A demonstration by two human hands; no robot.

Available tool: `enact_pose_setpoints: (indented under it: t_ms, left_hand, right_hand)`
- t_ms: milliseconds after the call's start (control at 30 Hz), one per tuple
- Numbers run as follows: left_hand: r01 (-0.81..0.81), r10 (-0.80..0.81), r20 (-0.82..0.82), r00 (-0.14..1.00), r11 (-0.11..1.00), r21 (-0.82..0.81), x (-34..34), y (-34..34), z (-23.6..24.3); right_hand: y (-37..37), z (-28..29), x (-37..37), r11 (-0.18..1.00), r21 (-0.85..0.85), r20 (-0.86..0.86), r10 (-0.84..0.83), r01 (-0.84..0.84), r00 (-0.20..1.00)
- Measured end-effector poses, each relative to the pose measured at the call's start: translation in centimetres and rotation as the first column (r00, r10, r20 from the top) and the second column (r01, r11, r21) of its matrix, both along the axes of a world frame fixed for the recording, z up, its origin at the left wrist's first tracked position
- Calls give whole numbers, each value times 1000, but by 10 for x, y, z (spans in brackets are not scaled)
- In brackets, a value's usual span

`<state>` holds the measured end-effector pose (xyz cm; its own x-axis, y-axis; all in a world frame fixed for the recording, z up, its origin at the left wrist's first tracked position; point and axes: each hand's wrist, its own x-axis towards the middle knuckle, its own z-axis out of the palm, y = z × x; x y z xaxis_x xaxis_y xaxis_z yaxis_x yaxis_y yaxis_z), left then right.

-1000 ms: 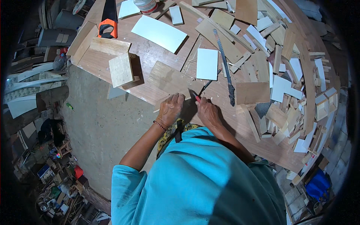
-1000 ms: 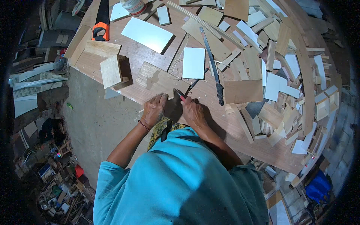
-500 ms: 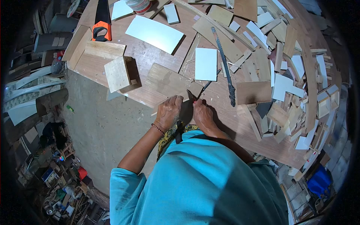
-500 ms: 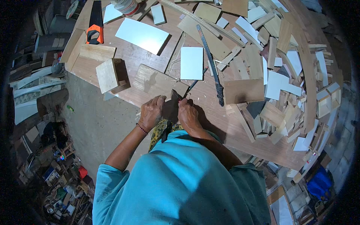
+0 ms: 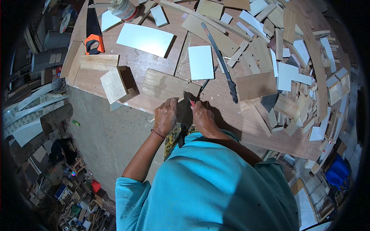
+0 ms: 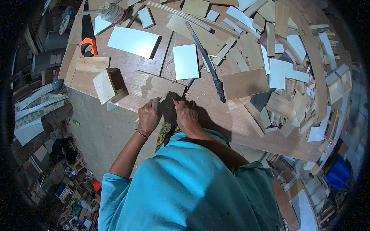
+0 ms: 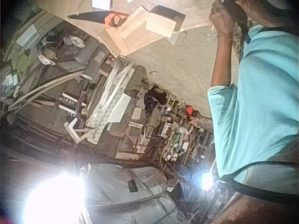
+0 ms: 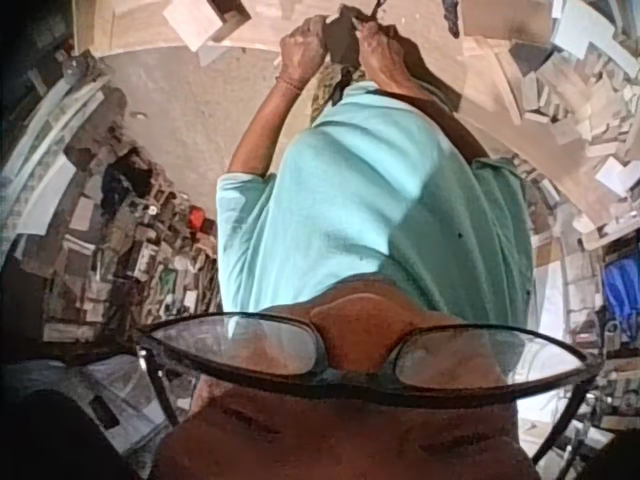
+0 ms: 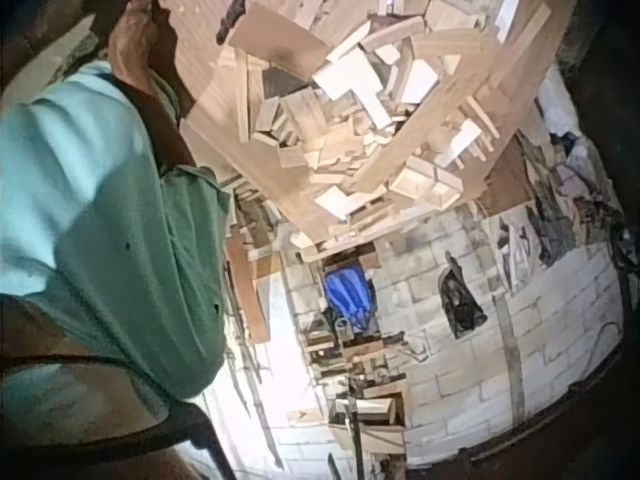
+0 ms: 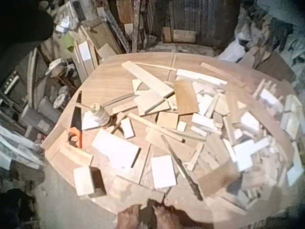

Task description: Measure and cut small pieces of wood using a pencil and a hacksaw.

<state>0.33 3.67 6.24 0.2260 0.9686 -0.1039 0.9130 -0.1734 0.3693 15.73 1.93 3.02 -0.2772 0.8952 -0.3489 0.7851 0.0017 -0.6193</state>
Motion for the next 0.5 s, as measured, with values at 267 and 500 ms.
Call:
enact_pose_setpoints:
  t_ms: [267,500]
  left_hand:
    - [21,-23,-31,999,998,-51,-2,-1,-2]
    - [36,-36,-31,999,999,-2,1,-4,0]
  right_hand:
    - [5,-3,0,992,116,94,42,-53,995]
    - [6,-15,3,1000,-21,24,-22,22,999]
